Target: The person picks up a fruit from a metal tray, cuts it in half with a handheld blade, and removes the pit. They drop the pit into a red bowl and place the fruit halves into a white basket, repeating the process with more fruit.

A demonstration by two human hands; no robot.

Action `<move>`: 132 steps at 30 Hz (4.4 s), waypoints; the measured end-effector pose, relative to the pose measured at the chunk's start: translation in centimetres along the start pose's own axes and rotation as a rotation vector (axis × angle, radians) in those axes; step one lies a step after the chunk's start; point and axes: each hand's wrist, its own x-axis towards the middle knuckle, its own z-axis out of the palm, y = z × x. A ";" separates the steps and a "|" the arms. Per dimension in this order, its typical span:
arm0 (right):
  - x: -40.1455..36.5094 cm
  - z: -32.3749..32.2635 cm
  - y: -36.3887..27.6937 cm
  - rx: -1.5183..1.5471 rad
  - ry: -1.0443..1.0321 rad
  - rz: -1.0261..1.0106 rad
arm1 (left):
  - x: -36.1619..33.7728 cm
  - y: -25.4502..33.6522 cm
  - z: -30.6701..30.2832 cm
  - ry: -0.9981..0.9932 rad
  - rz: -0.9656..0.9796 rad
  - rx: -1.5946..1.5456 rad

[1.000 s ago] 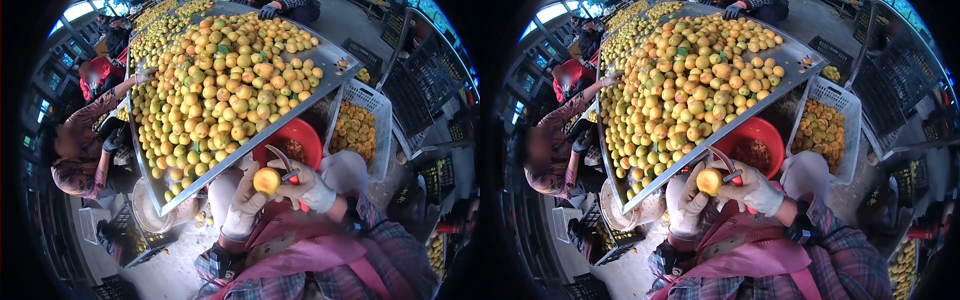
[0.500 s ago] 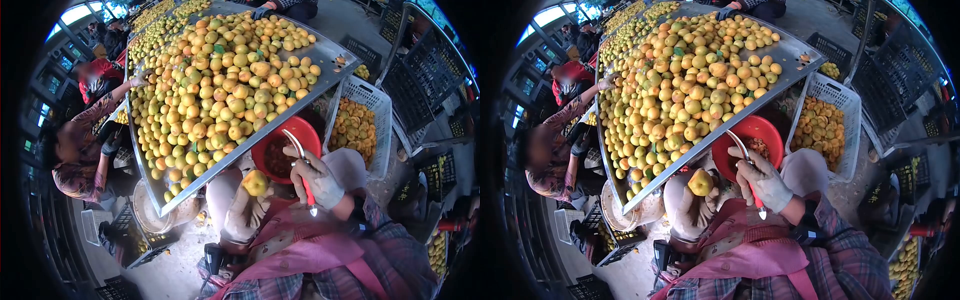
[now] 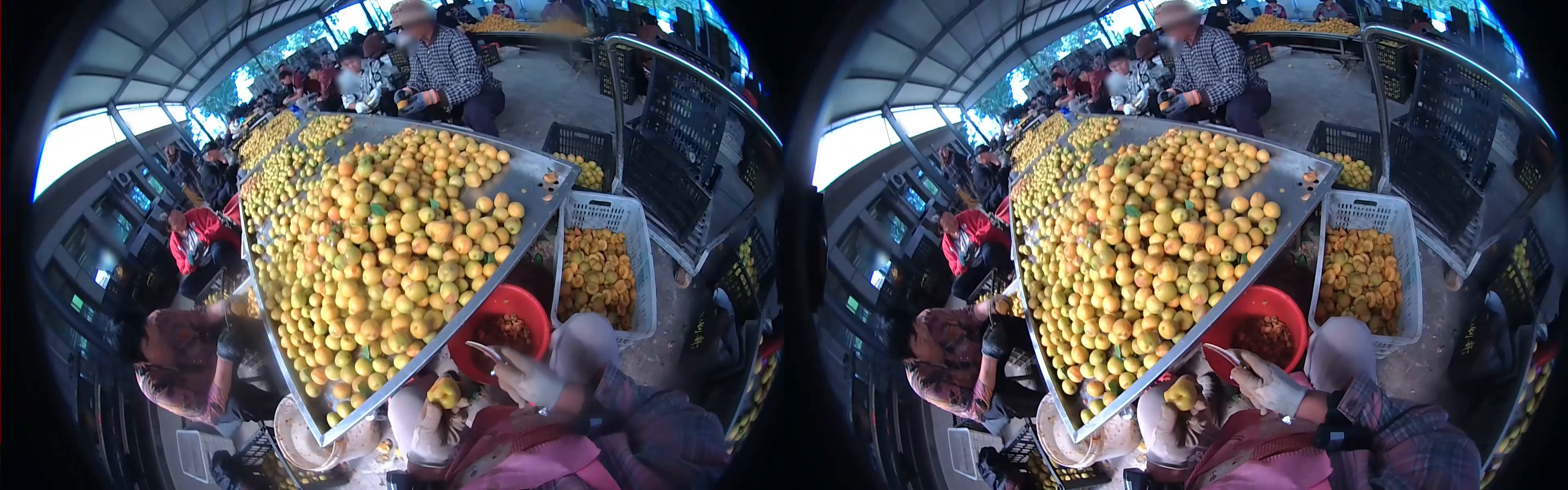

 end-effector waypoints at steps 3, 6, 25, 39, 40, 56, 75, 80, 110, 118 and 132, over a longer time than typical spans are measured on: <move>0.2 0.2 1.5 0.078 0.001 -0.068 | 0.0 0.9 3.1 -0.067 0.103 0.004; 0.2 -0.3 2.0 0.119 -0.022 0.010 | 0.3 0.9 4.0 -0.071 0.229 0.133; -0.1 -0.2 2.0 -0.376 0.063 -0.523 | 0.3 0.4 4.5 -0.008 0.187 0.457; -1.2 1.4 1.2 -0.779 -0.079 -0.645 | 0.8 -0.7 2.3 -0.036 0.188 0.558; -1.3 1.4 1.1 -0.797 -0.074 -0.631 | 0.8 -0.9 2.2 -0.034 0.188 0.555; -1.8 2.0 0.8 -0.849 0.098 -0.737 | 0.8 -1.5 2.8 -0.031 0.138 0.590; -1.5 2.2 1.1 -1.117 0.005 -0.486 | 0.1 -1.9 2.8 -0.005 0.179 0.604; -1.1 2.3 0.3 -1.102 0.070 -0.582 | 0.3 -1.5 3.6 -0.016 0.217 0.633; -0.3 1.8 -0.5 -1.030 -0.010 -0.597 | 0.3 -0.8 6.4 -0.042 0.290 0.603; -0.4 2.0 0.0 -0.929 0.049 -0.741 | 0.1 -1.0 6.4 0.070 0.335 0.750; -0.6 1.8 -0.2 -0.935 0.030 -0.728 | -0.3 -0.5 7.4 0.129 0.350 0.862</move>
